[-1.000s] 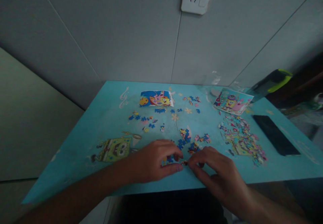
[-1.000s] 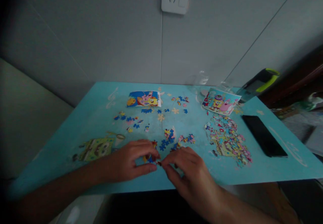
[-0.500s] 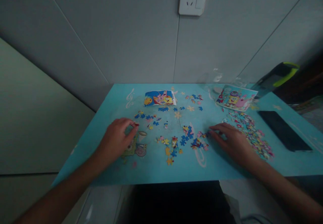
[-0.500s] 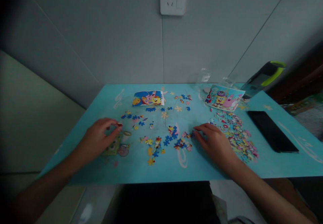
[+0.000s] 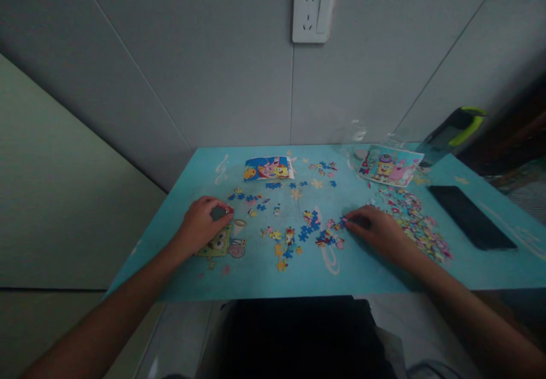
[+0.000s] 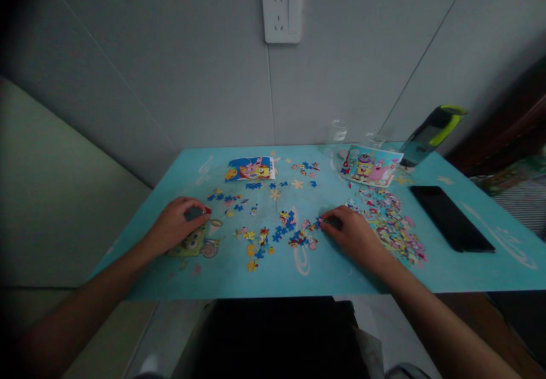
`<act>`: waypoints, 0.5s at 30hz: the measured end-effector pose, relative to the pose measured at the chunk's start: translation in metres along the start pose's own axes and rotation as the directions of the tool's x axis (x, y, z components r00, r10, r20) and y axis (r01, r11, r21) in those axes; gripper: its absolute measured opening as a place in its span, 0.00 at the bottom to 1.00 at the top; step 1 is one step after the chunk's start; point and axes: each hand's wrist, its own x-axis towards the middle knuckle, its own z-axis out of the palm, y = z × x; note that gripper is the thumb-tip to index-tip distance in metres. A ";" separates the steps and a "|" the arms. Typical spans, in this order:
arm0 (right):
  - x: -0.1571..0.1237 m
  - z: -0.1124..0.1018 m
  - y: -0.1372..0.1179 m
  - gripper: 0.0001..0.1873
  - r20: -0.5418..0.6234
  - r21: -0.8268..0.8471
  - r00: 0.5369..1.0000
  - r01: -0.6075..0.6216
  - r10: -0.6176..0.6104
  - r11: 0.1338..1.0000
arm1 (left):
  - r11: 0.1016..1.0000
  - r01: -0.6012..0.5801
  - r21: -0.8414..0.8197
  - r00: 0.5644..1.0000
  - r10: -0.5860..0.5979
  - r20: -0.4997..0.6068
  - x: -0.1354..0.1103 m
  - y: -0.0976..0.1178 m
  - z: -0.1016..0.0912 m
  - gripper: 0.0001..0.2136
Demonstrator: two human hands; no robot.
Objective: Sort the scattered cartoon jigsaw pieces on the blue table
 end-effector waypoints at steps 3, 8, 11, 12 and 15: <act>0.003 -0.001 0.004 0.14 0.035 0.103 0.999 -0.043 0.040 0.994 | 0.997 0.028 0.076 0.997 -0.022 -0.078 -0.001 0.000 0.002 0.19; 0.000 -0.004 0.002 0.14 0.044 0.257 0.997 -0.074 0.065 0.964 | 0.982 -0.025 0.185 0.982 0.058 -0.179 -0.007 0.006 0.005 0.18; -0.005 -0.007 -0.003 0.14 -0.008 0.303 0.997 -0.072 0.078 0.950 | 0.967 -0.114 0.229 0.971 0.158 -0.181 -0.019 0.018 0.005 0.14; -0.006 -0.008 -0.004 0.15 -0.035 0.313 0.996 -0.063 0.078 0.948 | 0.960 -0.144 0.241 0.967 0.188 -0.173 -0.024 0.023 0.005 0.14; -0.001 -0.011 -0.003 0.17 -0.124 0.313 0.990 -0.026 0.068 0.949 | 0.935 -0.232 0.267 0.953 0.273 -0.129 -0.038 0.039 0.011 0.12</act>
